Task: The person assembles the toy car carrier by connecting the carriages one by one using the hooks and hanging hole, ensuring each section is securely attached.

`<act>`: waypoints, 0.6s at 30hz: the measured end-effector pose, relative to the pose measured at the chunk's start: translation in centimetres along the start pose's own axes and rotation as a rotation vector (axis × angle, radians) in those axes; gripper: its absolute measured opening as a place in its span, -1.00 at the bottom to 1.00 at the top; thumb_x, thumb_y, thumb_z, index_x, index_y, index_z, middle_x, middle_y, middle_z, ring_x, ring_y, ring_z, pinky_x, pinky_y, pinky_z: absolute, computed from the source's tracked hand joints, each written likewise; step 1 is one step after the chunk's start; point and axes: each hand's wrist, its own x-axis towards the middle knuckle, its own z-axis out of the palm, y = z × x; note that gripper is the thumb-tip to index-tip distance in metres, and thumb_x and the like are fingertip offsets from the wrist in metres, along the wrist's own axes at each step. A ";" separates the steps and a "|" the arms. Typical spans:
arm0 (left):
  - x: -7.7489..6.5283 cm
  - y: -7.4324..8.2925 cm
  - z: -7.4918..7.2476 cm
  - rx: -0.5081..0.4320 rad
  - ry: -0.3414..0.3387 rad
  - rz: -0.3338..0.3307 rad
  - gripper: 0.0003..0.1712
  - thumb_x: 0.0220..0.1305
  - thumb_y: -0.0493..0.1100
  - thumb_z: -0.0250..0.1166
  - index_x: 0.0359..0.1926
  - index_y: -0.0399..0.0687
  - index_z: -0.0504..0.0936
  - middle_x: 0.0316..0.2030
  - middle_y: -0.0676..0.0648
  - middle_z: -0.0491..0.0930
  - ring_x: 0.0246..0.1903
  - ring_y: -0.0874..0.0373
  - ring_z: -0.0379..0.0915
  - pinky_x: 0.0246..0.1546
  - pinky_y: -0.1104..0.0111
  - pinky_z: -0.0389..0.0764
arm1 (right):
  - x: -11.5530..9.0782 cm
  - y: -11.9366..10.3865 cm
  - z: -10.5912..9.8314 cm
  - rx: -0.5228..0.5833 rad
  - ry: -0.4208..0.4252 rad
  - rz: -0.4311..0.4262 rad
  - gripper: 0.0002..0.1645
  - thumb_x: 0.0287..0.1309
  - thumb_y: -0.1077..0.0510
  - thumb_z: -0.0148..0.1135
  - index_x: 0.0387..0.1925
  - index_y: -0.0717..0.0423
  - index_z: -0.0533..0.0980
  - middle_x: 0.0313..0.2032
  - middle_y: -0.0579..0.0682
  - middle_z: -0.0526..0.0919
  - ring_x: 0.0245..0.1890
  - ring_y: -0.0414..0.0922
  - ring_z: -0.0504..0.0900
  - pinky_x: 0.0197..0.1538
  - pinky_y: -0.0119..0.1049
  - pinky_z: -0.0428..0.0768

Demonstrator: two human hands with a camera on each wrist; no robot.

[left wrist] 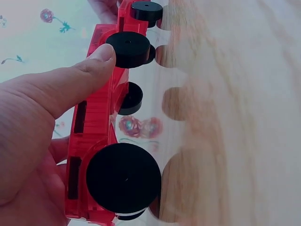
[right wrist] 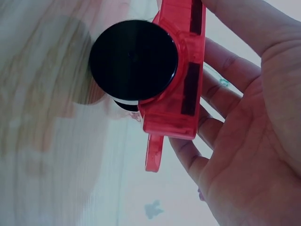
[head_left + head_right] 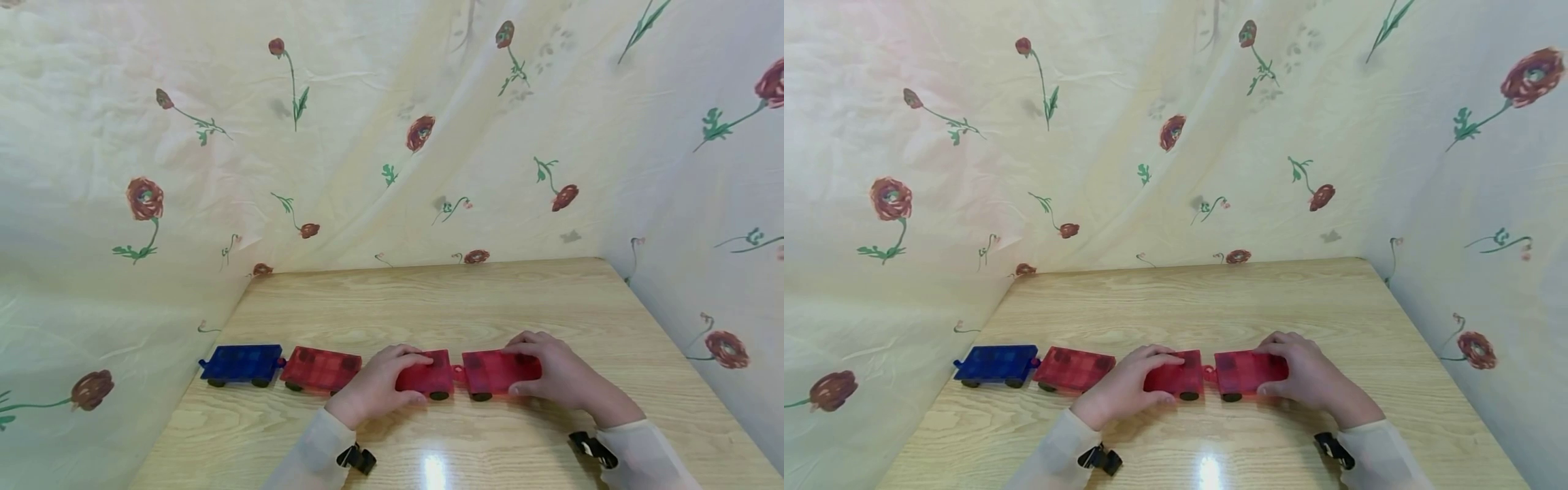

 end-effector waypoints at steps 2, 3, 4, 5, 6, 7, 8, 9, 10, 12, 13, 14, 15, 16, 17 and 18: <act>0.0 0.0 0.0 -0.001 0.002 0.002 -0.28 0.30 0.16 0.49 0.45 0.45 0.48 0.39 0.23 0.37 0.41 0.10 0.29 0.33 0.04 0.47 | 0.0 0.1 -0.1 0.002 -0.001 0.001 -0.30 -0.11 -0.08 0.75 0.12 -0.06 0.71 0.06 -0.15 0.62 0.11 0.04 0.55 0.10 0.12 0.61; 0.0 0.0 0.0 -0.001 0.002 0.004 -0.27 0.30 0.15 0.49 0.46 0.45 0.48 0.39 0.23 0.37 0.41 0.09 0.29 0.34 0.04 0.47 | 0.0 0.1 -0.1 0.002 -0.002 0.000 -0.30 -0.11 -0.09 0.75 0.12 -0.06 0.71 0.05 -0.15 0.62 0.11 0.04 0.55 0.10 0.12 0.62; 0.0 0.0 0.0 -0.004 0.002 0.003 -0.27 0.31 0.15 0.49 0.46 0.45 0.48 0.40 0.23 0.37 0.41 0.09 0.28 0.33 0.03 0.47 | 0.0 0.1 -0.1 0.003 -0.001 0.000 -0.30 -0.11 -0.09 0.75 0.12 -0.06 0.72 0.05 -0.15 0.62 0.10 0.04 0.55 0.10 0.12 0.62; 0.0 0.0 0.0 -0.008 0.000 0.001 -0.27 0.31 0.15 0.49 0.46 0.44 0.48 0.40 0.23 0.37 0.41 0.09 0.28 0.33 0.03 0.47 | 0.0 0.2 -0.1 0.003 -0.001 0.000 -0.30 -0.11 -0.09 0.75 0.12 -0.05 0.72 0.05 -0.15 0.62 0.10 0.04 0.55 0.10 0.12 0.62; 0.0 0.0 0.0 -0.008 -0.002 -0.002 -0.27 0.31 0.15 0.49 0.46 0.45 0.48 0.40 0.23 0.36 0.42 0.09 0.28 0.34 0.02 0.47 | 0.0 0.2 -0.1 0.003 -0.002 -0.002 -0.30 -0.11 -0.11 0.75 0.12 -0.05 0.71 0.06 -0.14 0.62 0.10 0.04 0.55 0.09 0.11 0.62; 0.0 0.0 0.0 -0.009 -0.004 -0.007 -0.27 0.31 0.15 0.49 0.46 0.46 0.47 0.40 0.23 0.36 0.42 0.09 0.27 0.34 0.02 0.47 | 0.0 0.2 -0.1 0.003 -0.001 -0.002 -0.29 -0.11 -0.11 0.74 0.13 -0.05 0.71 0.06 -0.14 0.62 0.10 0.04 0.55 0.08 0.10 0.63; 0.0 0.0 0.0 -0.008 -0.007 -0.011 -0.27 0.31 0.15 0.49 0.46 0.47 0.47 0.40 0.24 0.36 0.42 0.09 0.27 0.34 0.02 0.46 | 0.0 0.3 -0.1 0.002 0.001 -0.004 -0.29 -0.10 -0.11 0.74 0.13 -0.04 0.71 0.06 -0.14 0.62 0.09 0.03 0.55 0.07 0.09 0.63; 0.0 0.0 0.0 -0.005 -0.007 -0.013 -0.27 0.31 0.15 0.49 0.46 0.47 0.47 0.40 0.24 0.36 0.42 0.10 0.27 0.34 0.02 0.46 | 0.0 0.4 -0.1 0.001 0.003 -0.006 -0.29 -0.10 -0.11 0.74 0.13 -0.03 0.71 0.06 -0.14 0.62 0.09 0.03 0.56 0.05 0.07 0.64; 0.0 0.0 0.0 -0.002 -0.006 -0.016 -0.27 0.30 0.15 0.49 0.46 0.47 0.47 0.40 0.25 0.36 0.42 0.10 0.27 0.34 0.02 0.46 | 0.0 0.4 -0.2 -0.001 0.006 -0.010 -0.29 -0.10 -0.10 0.74 0.13 -0.02 0.71 0.06 -0.14 0.62 0.08 0.03 0.56 0.04 0.06 0.64; 0.0 0.1 0.0 0.008 -0.001 -0.016 -0.27 0.31 0.15 0.49 0.46 0.49 0.46 0.39 0.26 0.35 0.42 0.11 0.27 0.34 0.04 0.46 | 0.0 0.6 -0.2 -0.005 0.011 -0.016 -0.28 -0.10 -0.09 0.75 0.14 -0.02 0.71 0.06 -0.14 0.62 0.07 0.03 0.56 0.02 0.04 0.65; 0.0 0.1 -0.1 0.012 0.001 -0.016 -0.27 0.31 0.15 0.49 0.46 0.50 0.46 0.39 0.27 0.35 0.42 0.11 0.27 0.35 0.04 0.46 | 0.0 0.8 -0.2 -0.007 0.013 -0.017 -0.28 -0.10 -0.08 0.75 0.14 -0.02 0.71 0.06 -0.14 0.62 0.07 0.03 0.56 0.02 0.04 0.65; 0.0 0.1 -0.1 0.014 0.003 -0.015 -0.27 0.31 0.15 0.49 0.46 0.50 0.46 0.38 0.27 0.35 0.42 0.11 0.27 0.34 0.04 0.46 | 0.0 0.9 -0.2 -0.006 0.013 -0.018 -0.28 -0.10 -0.08 0.75 0.14 -0.02 0.71 0.06 -0.14 0.62 0.08 0.03 0.56 0.02 0.04 0.65; 0.0 0.1 0.0 0.017 0.005 -0.015 -0.27 0.31 0.15 0.49 0.46 0.50 0.46 0.38 0.28 0.35 0.42 0.11 0.27 0.34 0.04 0.46 | 0.0 0.9 -0.2 -0.003 0.012 -0.020 -0.28 -0.10 -0.08 0.75 0.14 -0.02 0.71 0.06 -0.14 0.62 0.08 0.03 0.55 0.02 0.04 0.65; 0.0 0.1 0.0 0.021 0.006 -0.015 -0.27 0.31 0.15 0.49 0.46 0.50 0.46 0.38 0.27 0.35 0.42 0.11 0.27 0.34 0.04 0.46 | 0.0 1.0 -0.2 0.000 0.012 -0.020 -0.28 -0.10 -0.09 0.75 0.14 -0.03 0.71 0.06 -0.14 0.62 0.09 0.03 0.55 0.02 0.04 0.65; 0.1 0.1 0.0 0.023 0.005 -0.012 -0.27 0.31 0.15 0.49 0.45 0.49 0.47 0.38 0.27 0.36 0.42 0.10 0.28 0.34 0.03 0.46 | 0.0 1.0 -0.2 0.003 0.011 -0.018 -0.28 -0.11 -0.09 0.75 0.14 -0.03 0.71 0.06 -0.14 0.62 0.09 0.03 0.55 0.03 0.04 0.66; 0.1 0.1 0.0 0.029 0.002 -0.008 -0.28 0.30 0.15 0.50 0.45 0.47 0.48 0.39 0.25 0.36 0.42 0.09 0.28 0.35 0.02 0.45 | 0.0 1.0 -0.2 0.007 0.010 -0.017 -0.28 -0.11 -0.10 0.75 0.14 -0.04 0.71 0.07 -0.15 0.62 0.10 0.03 0.55 0.03 0.04 0.66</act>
